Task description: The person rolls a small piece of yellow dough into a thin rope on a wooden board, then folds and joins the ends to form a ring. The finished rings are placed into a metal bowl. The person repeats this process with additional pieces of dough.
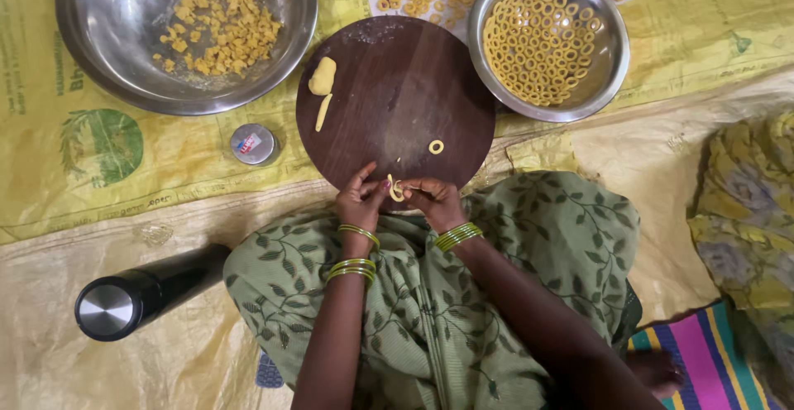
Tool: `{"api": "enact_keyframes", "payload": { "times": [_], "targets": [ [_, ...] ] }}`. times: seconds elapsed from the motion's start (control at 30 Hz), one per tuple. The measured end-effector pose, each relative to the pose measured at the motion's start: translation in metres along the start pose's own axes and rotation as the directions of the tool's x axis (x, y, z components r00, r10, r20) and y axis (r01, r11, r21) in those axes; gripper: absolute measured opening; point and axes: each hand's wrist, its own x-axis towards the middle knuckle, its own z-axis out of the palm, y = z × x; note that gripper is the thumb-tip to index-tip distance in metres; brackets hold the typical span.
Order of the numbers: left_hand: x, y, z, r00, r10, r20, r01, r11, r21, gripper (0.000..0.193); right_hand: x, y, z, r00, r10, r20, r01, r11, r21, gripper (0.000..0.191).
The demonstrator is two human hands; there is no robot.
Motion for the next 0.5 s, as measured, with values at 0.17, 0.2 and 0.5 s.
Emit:
{"api": "enact_keyframes", "payload": {
  "times": [0.17, 0.2, 0.5],
  "targets": [
    [-0.003, 0.003, 0.000, 0.999, 0.013, 0.044, -0.016, 0.997, 0.075, 0.051, 0.001, 0.001, -0.002, 0.999, 0.049, 0.023, -0.051, 0.995, 0.082, 0.023],
    [-0.003, 0.004, 0.000, 0.998, 0.021, 0.053, -0.026, 0.996, 0.090, 0.051, 0.001, 0.001, -0.003, 0.998, 0.057, 0.021, -0.059, 0.995, 0.075, 0.023],
    [-0.012, 0.030, 0.006, 0.985, 0.085, 0.147, -0.114, 0.972, 0.207, 0.065, 0.005, 0.007, -0.007, 0.999, 0.022, 0.036, -0.026, 0.993, 0.114, 0.025]
  ]
}}
